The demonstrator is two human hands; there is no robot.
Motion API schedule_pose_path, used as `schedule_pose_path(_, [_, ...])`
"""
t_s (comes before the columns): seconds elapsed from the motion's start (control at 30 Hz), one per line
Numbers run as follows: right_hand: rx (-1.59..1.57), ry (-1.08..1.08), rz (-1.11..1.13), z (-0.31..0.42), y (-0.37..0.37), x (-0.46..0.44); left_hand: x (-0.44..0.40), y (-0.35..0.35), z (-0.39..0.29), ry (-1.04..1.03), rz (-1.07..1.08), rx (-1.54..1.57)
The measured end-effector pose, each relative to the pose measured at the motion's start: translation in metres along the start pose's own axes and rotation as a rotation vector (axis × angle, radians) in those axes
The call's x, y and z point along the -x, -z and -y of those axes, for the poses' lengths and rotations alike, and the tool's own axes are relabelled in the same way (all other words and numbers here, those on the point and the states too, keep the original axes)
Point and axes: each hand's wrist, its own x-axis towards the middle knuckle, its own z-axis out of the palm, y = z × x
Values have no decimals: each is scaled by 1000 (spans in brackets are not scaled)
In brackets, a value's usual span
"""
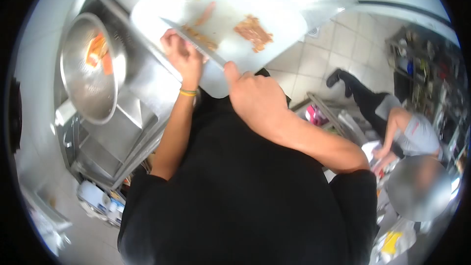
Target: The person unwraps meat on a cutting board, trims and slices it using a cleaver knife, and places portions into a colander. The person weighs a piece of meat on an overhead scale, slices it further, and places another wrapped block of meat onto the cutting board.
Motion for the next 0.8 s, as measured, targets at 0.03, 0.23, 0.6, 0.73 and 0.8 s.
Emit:
schedule_pose_path(0.03, [36, -16, 26, 3, 3, 6, 1, 0, 0, -2, 5, 14])
schedule_pose_path(0.23, [-82, -153, 151, 10, 7, -10, 1, -1, 3, 16, 71, -60])
schedule_pose_path(0.6, [-284, -3, 38, -2, -14, -76, 2, -2, 1, 34, 38, -37])
schedule_pose_path(0.73, [-248, -100, 91, -2, -3, -36, 3, -5, 5, 60, 19, -3])
schedule_pose_path(0.8, [-188, -117, 180, -3, -6, -36, 2, -5, 5, 56, 3, -18])
